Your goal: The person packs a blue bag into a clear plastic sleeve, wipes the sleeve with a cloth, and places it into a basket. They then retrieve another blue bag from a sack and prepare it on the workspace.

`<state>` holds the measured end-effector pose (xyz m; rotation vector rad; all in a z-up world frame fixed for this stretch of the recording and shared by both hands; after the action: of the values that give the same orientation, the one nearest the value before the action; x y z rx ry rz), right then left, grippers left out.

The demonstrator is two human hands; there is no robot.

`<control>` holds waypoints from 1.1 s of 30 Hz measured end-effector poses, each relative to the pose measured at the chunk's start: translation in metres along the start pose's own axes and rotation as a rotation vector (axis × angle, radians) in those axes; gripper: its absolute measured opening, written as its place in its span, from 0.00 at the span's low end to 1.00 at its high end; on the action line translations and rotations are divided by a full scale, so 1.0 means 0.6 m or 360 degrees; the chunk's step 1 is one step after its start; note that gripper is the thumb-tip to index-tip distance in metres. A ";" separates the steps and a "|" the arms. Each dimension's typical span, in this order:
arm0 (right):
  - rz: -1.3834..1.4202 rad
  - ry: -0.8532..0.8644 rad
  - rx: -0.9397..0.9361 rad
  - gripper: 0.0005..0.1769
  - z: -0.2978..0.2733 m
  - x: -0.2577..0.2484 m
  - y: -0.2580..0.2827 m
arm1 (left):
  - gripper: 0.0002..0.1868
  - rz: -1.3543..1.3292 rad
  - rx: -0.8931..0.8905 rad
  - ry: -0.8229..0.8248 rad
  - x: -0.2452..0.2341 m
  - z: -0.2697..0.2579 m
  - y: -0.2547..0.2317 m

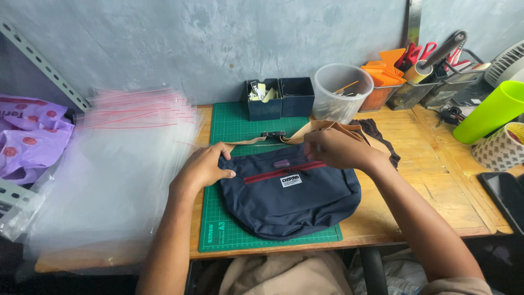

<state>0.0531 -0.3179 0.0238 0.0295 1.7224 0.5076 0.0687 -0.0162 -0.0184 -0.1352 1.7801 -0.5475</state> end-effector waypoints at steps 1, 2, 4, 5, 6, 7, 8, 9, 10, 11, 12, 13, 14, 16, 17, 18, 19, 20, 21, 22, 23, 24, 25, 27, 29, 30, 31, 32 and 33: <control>0.0000 -0.0007 0.0001 0.06 0.034 0.015 -0.030 | 0.24 0.0004 0.0005 -0.0004 0.000 0.000 -0.001; -0.0054 -0.0094 -0.0023 0.05 0.068 0.021 -0.056 | 0.25 -0.0005 0.0014 0.0008 0.001 -0.001 -0.001; -0.0117 -0.0193 -0.0056 0.04 0.084 0.012 -0.049 | 0.25 -0.0013 0.0026 0.0003 -0.003 -0.004 -0.004; -0.0166 -0.0234 -0.0015 0.04 0.065 -0.004 -0.021 | 0.25 -0.0014 0.0025 0.0003 -0.005 -0.006 -0.007; -0.0215 -0.0275 0.0026 0.04 0.045 -0.020 0.006 | 0.25 -0.0015 0.0025 0.0002 -0.007 -0.009 -0.010; -0.0220 -0.0284 0.0019 0.04 0.049 -0.008 0.010 | 0.25 -0.0014 0.0026 -0.0010 -0.008 -0.006 -0.008; 0.0059 -0.0144 -0.0134 0.04 0.053 0.019 0.027 | 0.26 0.0002 0.0036 -0.0016 -0.007 -0.002 -0.007; 0.0346 0.0006 -0.0284 0.04 0.051 0.049 0.045 | 0.26 0.0018 0.0041 -0.0011 -0.002 -0.002 -0.004; 0.0347 0.0007 -0.0288 0.04 0.059 0.057 0.035 | 0.26 0.0018 0.0037 -0.0012 -0.003 -0.001 -0.006; 0.0287 -0.0092 -0.0264 0.04 0.066 0.058 0.022 | 0.27 0.0016 0.0050 -0.0012 -0.002 -0.001 -0.007; 0.0227 -0.0192 -0.0240 0.06 0.073 0.059 0.010 | 0.28 0.0014 0.0063 -0.0012 -0.002 -0.001 -0.009; 0.0230 -0.0184 -0.0239 0.06 0.074 0.054 0.001 | 0.28 0.0011 0.0058 -0.0006 -0.002 -0.003 -0.009; 0.0166 -0.0384 -0.0223 0.06 0.072 0.030 -0.010 | 0.28 0.0023 0.0072 -0.0009 -0.004 -0.004 -0.011; 0.0091 -0.0573 -0.0213 0.06 0.059 0.001 -0.013 | 0.28 0.0020 0.0080 -0.0013 -0.006 -0.006 -0.017; 0.0227 -0.0567 -0.0239 0.06 0.052 -0.003 -0.004 | 0.27 0.0015 0.0103 -0.0017 -0.008 -0.008 -0.021; 0.0363 -0.0559 -0.0264 0.07 0.045 -0.007 0.005 | 0.26 0.0011 0.0126 -0.0021 -0.010 -0.009 -0.025; 0.0363 -0.0543 -0.0275 0.07 0.044 0.001 0.019 | 0.26 0.0002 0.0109 -0.0021 -0.008 -0.008 -0.022; 0.0481 -0.0351 -0.0318 0.05 0.047 0.024 0.037 | 0.20 -0.0014 0.0134 -0.0040 -0.009 -0.006 -0.023; 0.0603 -0.0161 -0.0357 0.04 0.046 0.049 0.056 | 0.16 -0.0025 0.0162 -0.0054 -0.009 -0.004 -0.024; 0.0608 -0.0148 -0.0362 0.04 0.058 0.063 0.047 | 0.16 -0.0028 0.0148 -0.0051 -0.008 -0.004 -0.019; 0.0474 -0.0269 -0.0423 0.04 0.066 0.066 0.043 | 0.16 -0.0020 0.0181 -0.0057 -0.009 -0.004 -0.019; 0.0340 -0.0390 -0.0482 0.05 0.072 0.070 0.039 | 0.16 -0.0012 0.0214 -0.0063 -0.010 -0.004 -0.020; 0.0344 -0.0384 -0.0483 0.05 0.079 0.076 0.022 | 0.16 -0.0013 0.0208 -0.0059 -0.005 -0.001 -0.016; 0.0106 -0.0605 -0.0354 0.03 0.090 0.069 -0.023 | 0.16 0.0027 0.0216 -0.0083 -0.002 0.005 -0.013; 0.0346 -0.0378 -0.0428 0.04 0.043 0.060 0.044 | 0.19 0.0024 0.0243 -0.0051 -0.005 -0.003 -0.021; 0.0586 -0.0150 -0.0502 0.05 0.019 0.063 0.083 | 0.23 0.0021 0.0271 -0.0018 -0.005 -0.006 -0.027; 0.0586 -0.0147 -0.0503 0.05 0.030 0.068 0.080 | 0.23 0.0020 0.0268 -0.0018 -0.002 -0.002 -0.022; 0.0513 -0.0191 -0.0488 0.04 0.040 0.071 0.076 | 0.25 0.0036 0.0275 -0.0016 0.002 0.001 -0.018; 0.0441 -0.0235 -0.0471 0.03 0.050 0.074 0.071 | 0.27 0.0052 0.0284 -0.0011 0.006 0.005 -0.016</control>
<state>0.0605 -0.2568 -0.0064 0.0920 1.4920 0.9386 0.0684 -0.0266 -0.0182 0.0157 1.7146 -0.6781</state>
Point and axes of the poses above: each hand's wrist, its own z-axis towards the middle knuckle, its own x-axis out of the palm, y = z × x, the point moved 10 cm from there along z, towards the middle knuckle, and after that the axes turned 4 degrees about x, right-handed, at the moved point
